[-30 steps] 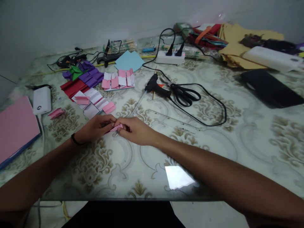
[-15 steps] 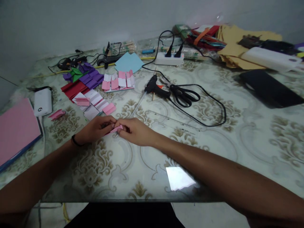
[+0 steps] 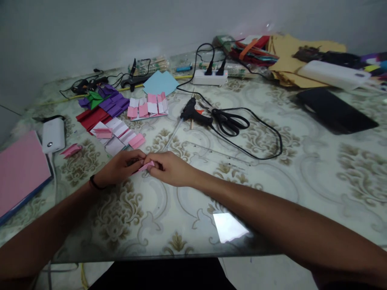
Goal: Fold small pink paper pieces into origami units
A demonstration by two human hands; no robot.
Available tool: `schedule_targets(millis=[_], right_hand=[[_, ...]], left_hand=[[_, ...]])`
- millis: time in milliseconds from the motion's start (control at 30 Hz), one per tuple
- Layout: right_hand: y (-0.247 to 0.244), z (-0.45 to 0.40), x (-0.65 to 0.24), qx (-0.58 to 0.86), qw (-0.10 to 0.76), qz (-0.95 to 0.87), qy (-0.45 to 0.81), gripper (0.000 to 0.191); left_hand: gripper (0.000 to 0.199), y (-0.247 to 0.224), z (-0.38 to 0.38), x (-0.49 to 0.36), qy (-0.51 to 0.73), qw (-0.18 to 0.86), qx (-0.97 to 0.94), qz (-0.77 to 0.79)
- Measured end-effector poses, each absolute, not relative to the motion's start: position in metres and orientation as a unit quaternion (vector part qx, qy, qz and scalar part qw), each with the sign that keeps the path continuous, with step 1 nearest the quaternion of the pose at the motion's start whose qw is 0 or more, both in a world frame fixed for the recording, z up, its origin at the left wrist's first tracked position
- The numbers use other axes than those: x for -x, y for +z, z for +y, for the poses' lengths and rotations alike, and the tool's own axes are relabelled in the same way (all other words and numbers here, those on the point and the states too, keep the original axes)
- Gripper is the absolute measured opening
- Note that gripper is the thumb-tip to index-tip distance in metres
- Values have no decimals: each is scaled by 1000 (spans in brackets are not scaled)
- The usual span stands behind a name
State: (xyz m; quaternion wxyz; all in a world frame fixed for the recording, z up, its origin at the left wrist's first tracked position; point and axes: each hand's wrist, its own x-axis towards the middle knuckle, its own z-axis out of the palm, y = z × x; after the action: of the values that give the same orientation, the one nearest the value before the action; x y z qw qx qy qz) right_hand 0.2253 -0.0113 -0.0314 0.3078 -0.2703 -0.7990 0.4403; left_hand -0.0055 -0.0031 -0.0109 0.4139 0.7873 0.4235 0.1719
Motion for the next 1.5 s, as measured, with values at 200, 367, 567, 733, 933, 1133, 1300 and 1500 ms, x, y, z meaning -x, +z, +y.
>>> schedule_targets(millis=[200,367,567,733,933,1133,1300,1500], right_hand=[[-31,-10,-224,260,323,-804,425,18],[-30,-10,-224,255,324,-803,431,18],[-31,-11,-224,264,321,-803,427,18],[-31,-11,-225,263,320,-803,428,18],[-32,-11,-225,263,314,-802,435,19],[-33,-11,-225,265,312,-804,431,21],[-33,-11,-226,264,312,-804,433,21],[-32,-11,-225,269,310,-802,433,19]], left_hand=[[28,-10,-2,7,166,412,-792,418],[29,-9,-2,6,165,405,-793,424],[30,-8,-3,5,162,404,-791,430],[29,-8,-3,4,167,408,-790,426],[25,-8,-4,3,176,409,-789,423],[23,-8,-4,4,169,400,-794,425],[23,-7,-4,3,171,405,-791,424],[25,-6,-4,3,177,410,-788,423]])
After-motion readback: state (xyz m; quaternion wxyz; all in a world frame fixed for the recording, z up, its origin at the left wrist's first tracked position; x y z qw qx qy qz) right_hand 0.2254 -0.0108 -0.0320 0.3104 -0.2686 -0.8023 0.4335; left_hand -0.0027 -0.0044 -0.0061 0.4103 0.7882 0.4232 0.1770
